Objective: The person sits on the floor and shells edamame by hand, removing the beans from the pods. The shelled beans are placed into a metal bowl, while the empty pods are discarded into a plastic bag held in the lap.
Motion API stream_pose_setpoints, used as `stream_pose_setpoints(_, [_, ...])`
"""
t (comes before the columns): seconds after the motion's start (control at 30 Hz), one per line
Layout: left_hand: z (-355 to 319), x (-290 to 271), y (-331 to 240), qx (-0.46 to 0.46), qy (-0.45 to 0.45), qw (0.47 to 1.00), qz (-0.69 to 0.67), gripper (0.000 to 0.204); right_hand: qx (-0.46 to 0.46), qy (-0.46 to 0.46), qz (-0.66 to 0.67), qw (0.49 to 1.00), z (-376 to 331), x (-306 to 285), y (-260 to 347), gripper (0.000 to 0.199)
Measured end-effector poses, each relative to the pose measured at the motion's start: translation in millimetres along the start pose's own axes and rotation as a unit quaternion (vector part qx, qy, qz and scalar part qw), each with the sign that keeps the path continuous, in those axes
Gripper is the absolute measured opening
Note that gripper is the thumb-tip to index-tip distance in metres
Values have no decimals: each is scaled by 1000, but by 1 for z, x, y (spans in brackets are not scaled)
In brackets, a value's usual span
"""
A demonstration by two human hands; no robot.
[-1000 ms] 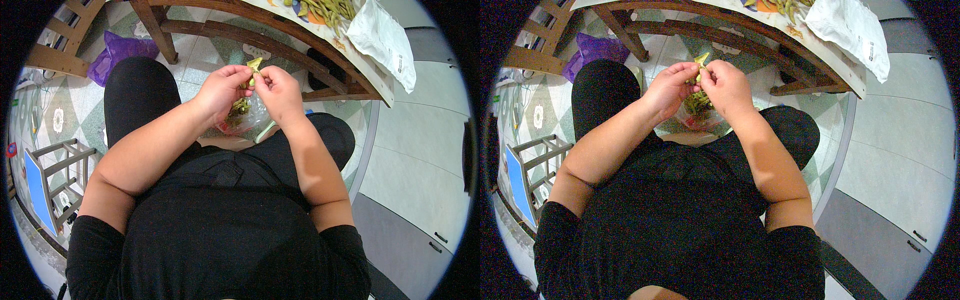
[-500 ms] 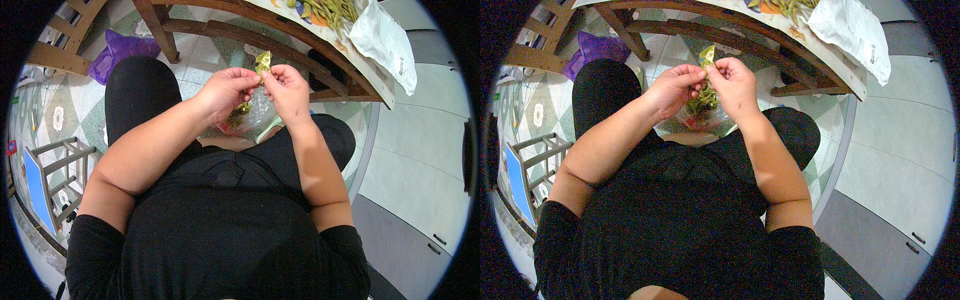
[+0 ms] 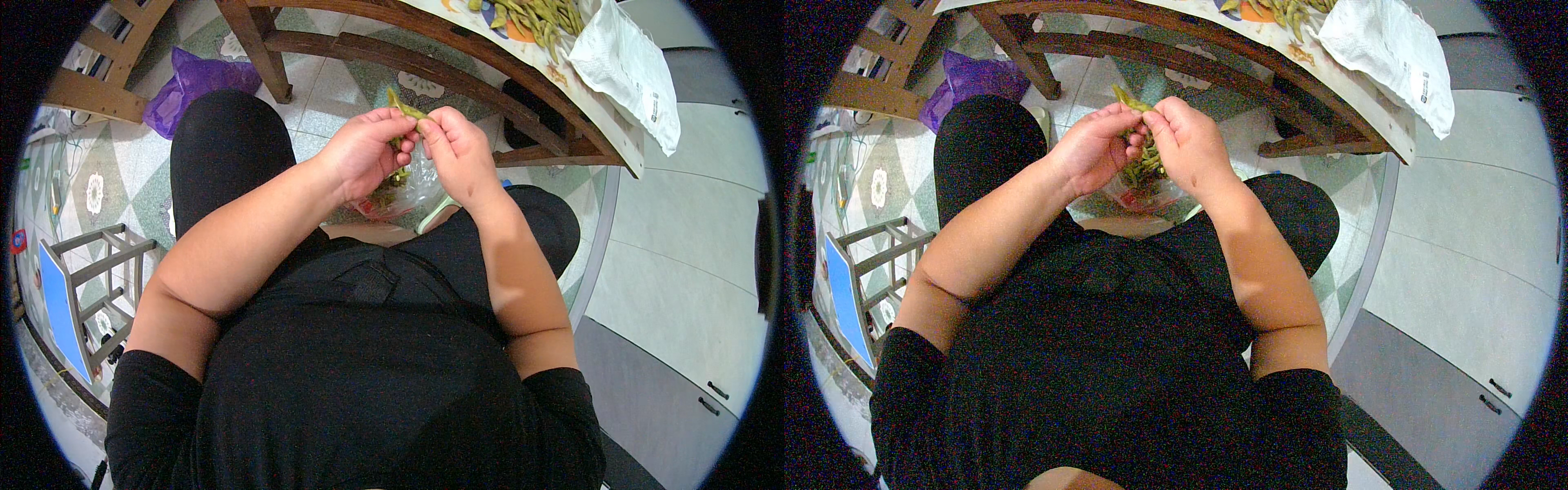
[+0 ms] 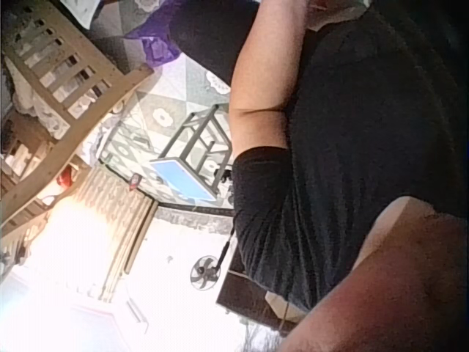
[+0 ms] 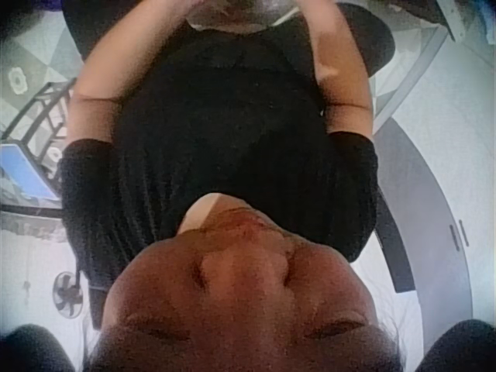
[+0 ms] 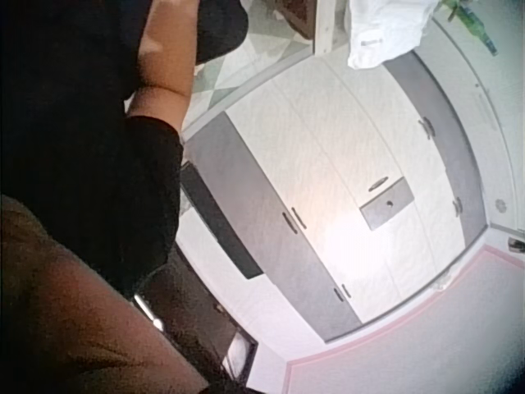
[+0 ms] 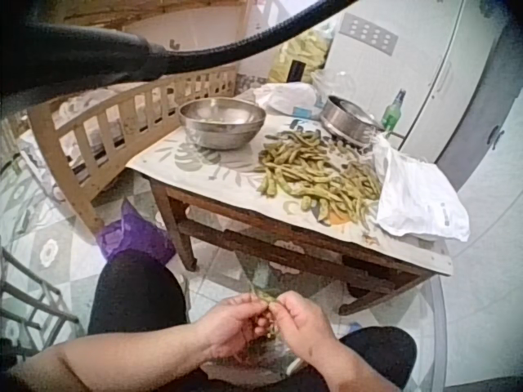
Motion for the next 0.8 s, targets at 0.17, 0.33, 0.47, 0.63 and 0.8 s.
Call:
stream_pose_setpoints(0.17, [1,4,1,18,20,1000,-7,8,64,-54,229,970,-1,3,-2,14])
stream_pose_setpoints(0.33, [-1,6,1,0,27,999,-26,9,35,-75,228,970,0,4,-1,14])
stream_pose_setpoints(0.47, [-3,6,0,-14,16,999,-29,9,22,-58,106,992,0,4,-4,12])
stream_pose_setpoints(0.63, [-2,8,0,-9,-7,1000,11,7,32,-44,28,998,-2,3,-6,12])
stream_pose_setpoints(0.8, [0,5,-2,-6,-49,998,26,12,80,-114,149,979,0,0,0,16])
Point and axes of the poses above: each hand's wrist, its own z-axis towards the middle knuckle, its own x-axis out of the palm, y = z × x, the point moved 1 cm from there along z, towards the middle knuckle, and after that the axes turned 14 degrees about -x, right-handed, at the moved point
